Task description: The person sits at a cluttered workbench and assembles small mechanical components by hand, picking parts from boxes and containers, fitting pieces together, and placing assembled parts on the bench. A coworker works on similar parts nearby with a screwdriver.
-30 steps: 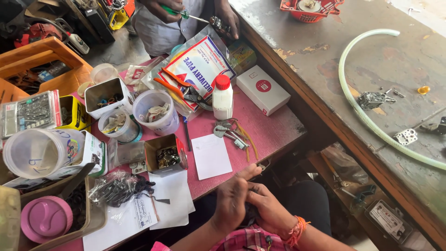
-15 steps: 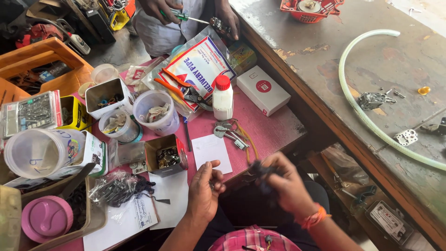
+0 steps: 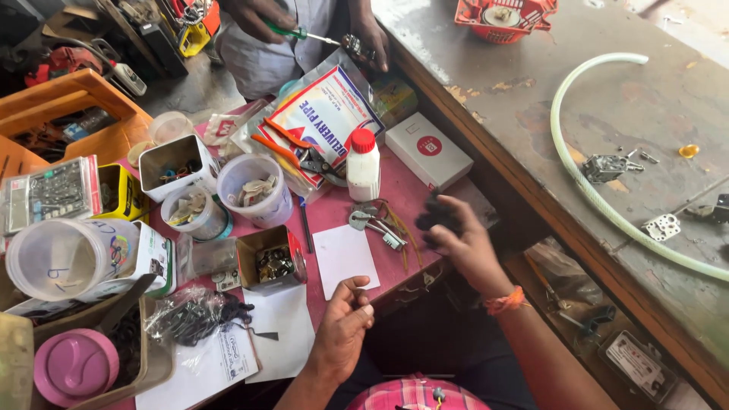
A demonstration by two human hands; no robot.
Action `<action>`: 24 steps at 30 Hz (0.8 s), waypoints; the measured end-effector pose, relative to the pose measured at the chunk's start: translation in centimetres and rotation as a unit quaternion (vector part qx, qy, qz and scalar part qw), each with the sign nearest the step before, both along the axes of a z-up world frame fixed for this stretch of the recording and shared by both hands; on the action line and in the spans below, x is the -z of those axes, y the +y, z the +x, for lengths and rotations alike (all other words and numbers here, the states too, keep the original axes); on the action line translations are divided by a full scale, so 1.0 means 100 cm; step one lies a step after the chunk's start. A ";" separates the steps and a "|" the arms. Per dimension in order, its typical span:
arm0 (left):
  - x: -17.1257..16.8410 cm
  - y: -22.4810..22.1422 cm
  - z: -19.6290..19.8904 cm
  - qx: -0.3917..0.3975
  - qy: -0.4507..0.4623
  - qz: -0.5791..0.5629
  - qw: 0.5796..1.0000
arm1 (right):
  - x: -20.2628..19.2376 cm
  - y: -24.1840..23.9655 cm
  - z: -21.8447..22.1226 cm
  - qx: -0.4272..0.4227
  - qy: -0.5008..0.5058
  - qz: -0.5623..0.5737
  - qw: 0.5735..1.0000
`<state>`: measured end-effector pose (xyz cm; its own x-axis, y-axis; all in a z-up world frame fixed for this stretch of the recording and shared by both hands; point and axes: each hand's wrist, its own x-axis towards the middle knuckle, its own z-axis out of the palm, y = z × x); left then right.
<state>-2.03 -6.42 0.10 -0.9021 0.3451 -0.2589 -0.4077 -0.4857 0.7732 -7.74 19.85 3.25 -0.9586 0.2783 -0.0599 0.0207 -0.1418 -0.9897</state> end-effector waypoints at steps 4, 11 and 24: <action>-0.008 0.005 0.002 0.021 -0.020 -0.002 1.000 | 0.005 -0.006 -0.001 -0.063 0.051 0.375 0.923; 0.018 0.000 0.002 0.015 -0.008 -0.025 1.000 | 0.021 0.002 0.024 0.015 0.064 0.425 0.903; 0.009 0.030 0.011 0.035 0.031 -0.009 0.999 | -0.006 -0.041 0.106 -0.205 0.110 0.194 0.953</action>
